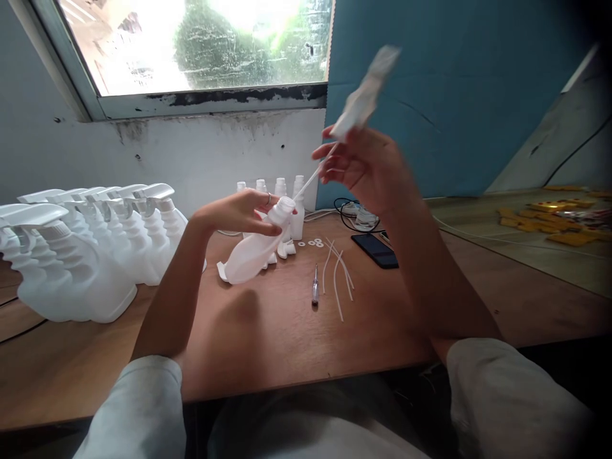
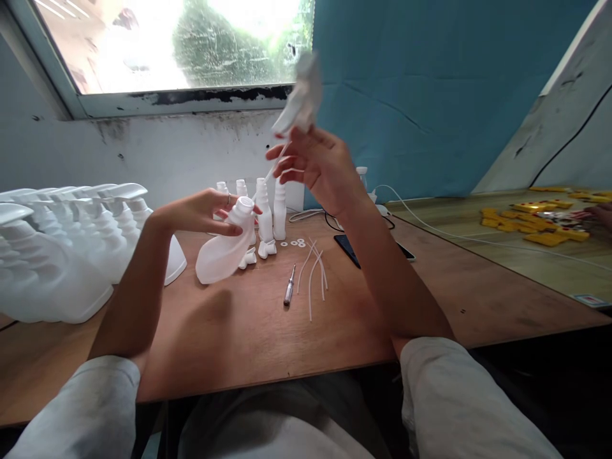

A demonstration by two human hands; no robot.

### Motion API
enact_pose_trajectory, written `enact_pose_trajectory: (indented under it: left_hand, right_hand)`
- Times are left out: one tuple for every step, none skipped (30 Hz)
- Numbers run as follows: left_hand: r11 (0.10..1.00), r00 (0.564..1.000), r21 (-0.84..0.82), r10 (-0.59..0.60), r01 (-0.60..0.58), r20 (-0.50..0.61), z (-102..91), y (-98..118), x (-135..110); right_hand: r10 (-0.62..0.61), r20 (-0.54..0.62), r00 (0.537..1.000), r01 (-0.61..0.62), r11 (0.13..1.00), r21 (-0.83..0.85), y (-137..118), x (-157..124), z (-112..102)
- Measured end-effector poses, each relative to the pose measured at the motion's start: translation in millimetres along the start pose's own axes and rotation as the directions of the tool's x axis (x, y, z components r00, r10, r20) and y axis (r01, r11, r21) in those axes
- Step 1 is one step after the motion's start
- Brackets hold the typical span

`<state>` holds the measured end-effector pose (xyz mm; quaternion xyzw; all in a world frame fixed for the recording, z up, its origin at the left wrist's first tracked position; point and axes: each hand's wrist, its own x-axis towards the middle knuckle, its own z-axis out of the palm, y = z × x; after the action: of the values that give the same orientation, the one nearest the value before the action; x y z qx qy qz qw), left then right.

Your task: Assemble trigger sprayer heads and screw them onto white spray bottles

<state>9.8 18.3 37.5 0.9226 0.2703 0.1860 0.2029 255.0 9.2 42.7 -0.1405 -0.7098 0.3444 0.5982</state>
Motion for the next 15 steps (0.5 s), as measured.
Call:
enact_pose_trajectory:
  left_hand:
    - [0.999, 0.999, -0.041, 0.012, -0.010, 0.036, 1.4, -1.4, 1.8]
    - [0.997, 0.998, -0.081, 0.015, -0.010, 0.066, 2.7, -4.1, 3.8]
    - [0.993, 0.995, -0.122, 0.012, 0.000, 0.099, 3.9, -7.8, 5.9]
    - [0.987, 0.991, -0.163, 0.003, 0.018, 0.132, 5.0, -12.0, 8.0]
    - [0.978, 0.986, -0.203, -0.009, 0.043, 0.164, 6.0, -16.6, 10.0]
    - [0.969, 0.981, -0.239, -0.022, 0.069, 0.192, 6.9, -21.0, 11.9]
    - [0.958, 0.976, -0.271, -0.032, 0.091, 0.214, 7.6, -24.8, 13.5]
    - [0.950, 0.973, -0.293, -0.039, 0.107, 0.229, 8.2, -27.9, 14.8]
    - [0.945, 0.971, -0.304, -0.045, 0.117, 0.234, 8.6, -30.2, 15.9]
    - [0.944, 0.970, -0.308, -0.048, 0.122, 0.237, 8.8, -31.5, 16.7]
    - [0.945, 0.969, -0.302, -0.053, 0.126, 0.240, 8.8, -32.3, 17.2]
    - [0.950, 0.968, -0.285, -0.060, 0.130, 0.242, 8.4, -32.6, 17.5]
    - [0.957, 0.967, -0.259, -0.070, 0.135, 0.245, 7.6, -32.7, 17.3]
    - [0.965, 0.965, -0.222, -0.083, 0.141, 0.250, 6.2, -33.0, 16.7]
    - [0.973, 0.961, -0.177, -0.097, 0.147, 0.259, 4.1, -33.6, 15.6]
  right_hand:
    - [0.052, 0.046, 0.998, -0.051, 0.998, -0.041, 2.7, -1.6, 4.8]
    - [0.092, 0.080, 0.993, -0.086, 0.994, -0.074, 5.8, -3.2, 9.8]
    - [0.118, 0.101, 0.988, -0.108, 0.989, -0.100, 9.5, -4.9, 14.8]
    - [0.135, 0.113, 0.984, -0.122, 0.985, -0.120, 13.7, -6.4, 19.6]
    - [0.154, 0.124, 0.980, -0.137, 0.981, -0.136, 18.4, -7.8, 24.1]
    - [0.173, 0.135, 0.976, -0.153, 0.977, -0.148, 23.6, -8.9, 28.0]
    - [0.196, 0.148, 0.969, -0.173, 0.972, -0.156, 29.0, -9.9, 31.3]
    - [0.219, 0.157, 0.963, -0.194, 0.968, -0.161, 34.6, -10.6, 34.0]
    - [0.240, 0.159, 0.958, -0.215, 0.963, -0.160, 40.1, -11.3, 36.0]
    - [0.254, 0.153, 0.955, -0.231, 0.961, -0.153, 45.4, -11.8, 37.6]
    - [0.260, 0.140, 0.955, -0.241, 0.961, -0.139, 50.4, -12.3, 38.8]
    - [0.260, 0.127, 0.957, -0.245, 0.962, -0.120, 55.0, -12.8, 39.9]
    - [0.253, 0.118, 0.960, -0.242, 0.965, -0.095, 59.2, -13.5, 41.0]
    - [0.237, 0.112, 0.965, -0.231, 0.971, -0.065, 63.0, -14.3, 42.3]
    - [0.220, 0.111, 0.969, -0.218, 0.976, -0.031, 66.5, -15.3, 43.9]
